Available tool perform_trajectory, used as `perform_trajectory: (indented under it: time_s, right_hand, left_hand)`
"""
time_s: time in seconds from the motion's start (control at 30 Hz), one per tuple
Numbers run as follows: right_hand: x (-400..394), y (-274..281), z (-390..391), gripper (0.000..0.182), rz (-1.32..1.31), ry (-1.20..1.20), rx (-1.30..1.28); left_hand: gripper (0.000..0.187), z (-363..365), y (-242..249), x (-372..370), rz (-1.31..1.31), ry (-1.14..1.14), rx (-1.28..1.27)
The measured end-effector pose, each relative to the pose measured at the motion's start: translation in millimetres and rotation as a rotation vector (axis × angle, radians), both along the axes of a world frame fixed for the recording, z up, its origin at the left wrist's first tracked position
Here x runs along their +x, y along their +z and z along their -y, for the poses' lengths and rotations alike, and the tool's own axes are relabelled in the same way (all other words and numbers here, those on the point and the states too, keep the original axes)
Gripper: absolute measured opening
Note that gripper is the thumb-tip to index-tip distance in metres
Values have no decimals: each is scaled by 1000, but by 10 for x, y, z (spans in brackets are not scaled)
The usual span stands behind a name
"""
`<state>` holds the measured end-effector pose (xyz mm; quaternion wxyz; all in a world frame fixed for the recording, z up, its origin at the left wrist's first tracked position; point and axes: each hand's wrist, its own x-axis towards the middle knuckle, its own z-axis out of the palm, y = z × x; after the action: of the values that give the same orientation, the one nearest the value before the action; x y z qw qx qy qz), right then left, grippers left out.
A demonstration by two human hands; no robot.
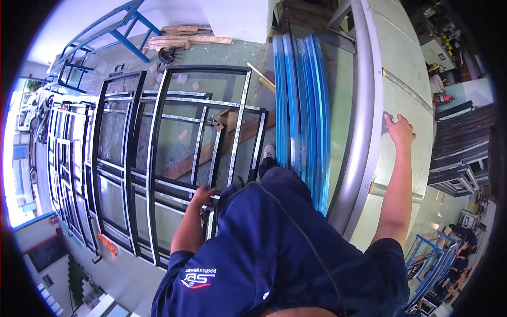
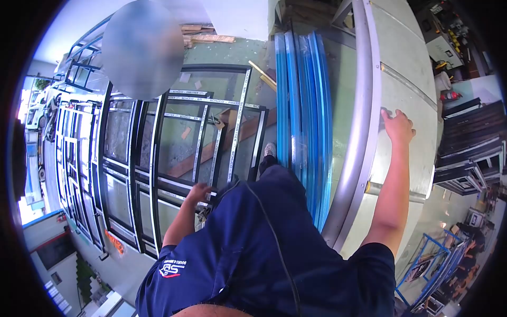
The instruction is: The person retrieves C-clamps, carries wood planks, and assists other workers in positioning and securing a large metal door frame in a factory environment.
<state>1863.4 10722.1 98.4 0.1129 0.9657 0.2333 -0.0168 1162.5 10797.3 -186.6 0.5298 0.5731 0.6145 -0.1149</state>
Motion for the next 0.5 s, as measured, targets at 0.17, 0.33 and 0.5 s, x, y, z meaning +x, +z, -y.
perform_trajectory:
  time_s: [0.17, 0.33, 0.5]
  right_hand:
    - [-98, 27, -344, 64, -144, -8, -198]
    - [-148, -105, -372, 57, -89, 50, -268]
    - [-18, -110, -461, 44, -83, 79, -305]
  left_hand:
    - [53, -648, 607, 845, 136, 343, 58]
    - [53, -1115, 736, 1076, 28, 236, 95]
    - [53, -1288, 612, 1142, 28, 370, 33]
